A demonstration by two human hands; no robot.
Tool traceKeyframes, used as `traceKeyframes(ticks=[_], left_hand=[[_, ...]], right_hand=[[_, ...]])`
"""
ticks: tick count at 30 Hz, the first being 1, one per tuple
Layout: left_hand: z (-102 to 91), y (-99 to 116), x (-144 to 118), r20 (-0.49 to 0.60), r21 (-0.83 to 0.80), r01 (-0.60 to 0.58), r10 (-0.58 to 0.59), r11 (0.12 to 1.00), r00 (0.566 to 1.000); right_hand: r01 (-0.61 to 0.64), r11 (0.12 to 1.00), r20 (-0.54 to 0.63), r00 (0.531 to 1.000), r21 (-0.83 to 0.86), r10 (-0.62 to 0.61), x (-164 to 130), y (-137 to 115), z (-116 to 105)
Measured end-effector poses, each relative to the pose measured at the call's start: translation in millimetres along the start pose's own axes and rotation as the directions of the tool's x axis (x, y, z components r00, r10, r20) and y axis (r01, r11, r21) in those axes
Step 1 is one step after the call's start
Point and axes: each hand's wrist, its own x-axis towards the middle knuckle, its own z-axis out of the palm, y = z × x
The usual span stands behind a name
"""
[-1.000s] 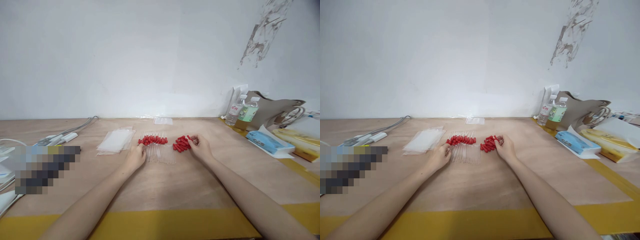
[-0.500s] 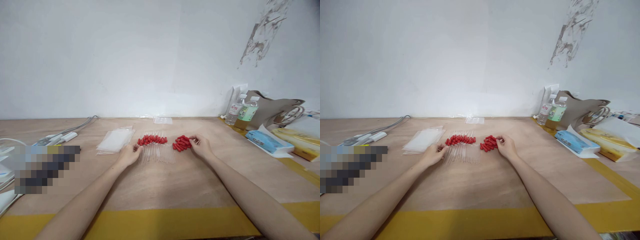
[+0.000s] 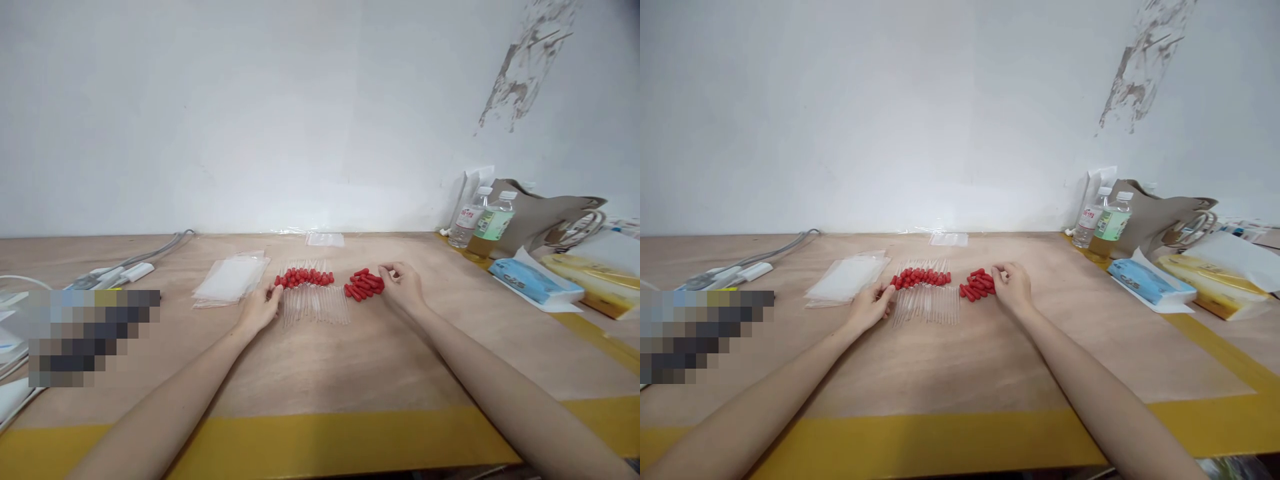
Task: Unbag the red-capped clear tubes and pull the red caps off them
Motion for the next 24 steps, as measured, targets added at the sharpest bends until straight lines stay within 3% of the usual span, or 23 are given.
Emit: traceKeyframes(ticks=[4, 8, 11, 18, 24], left_hand=[[-0.3, 2.8, 0.5, 0.026, -0.06, 0.06, -0.058, 0.996, 0.998], [0.1, 0.3, 1.3, 0.026, -0.085, 0.069, -0.067, 0.994, 0.997], [0.8, -2.5, 1.9, 0.03, -0.104, 0.066, -0.064, 0.992, 0.998], [5.1, -6.1, 2.7, 0.069, -0.175, 0.04, -0.028, 0.984, 0.997], [9.6, -9.3, 2.6, 0.111, -0.22, -0.005, 0.03, 0.975, 0.993]], right_hand=[[0.18, 0.978, 0.211, 0.965, -0.106, -0.154, 7.6, -40.7, 7.1], [0.334, 0.905, 0.418, 0.885, -0.264, -0.205, 13.6, -77.0, 29.8], [0.416, 0.848, 0.507, 0.835, -0.328, -0.214, 16.0, -88.7, 47.6], [0.431, 0.84, 0.542, 0.815, -0.33, -0.205, 18.5, -88.9, 62.3], [0.384, 0.858, 0.46, 0.864, -0.34, -0.205, 16.6, -87.1, 54.6]])
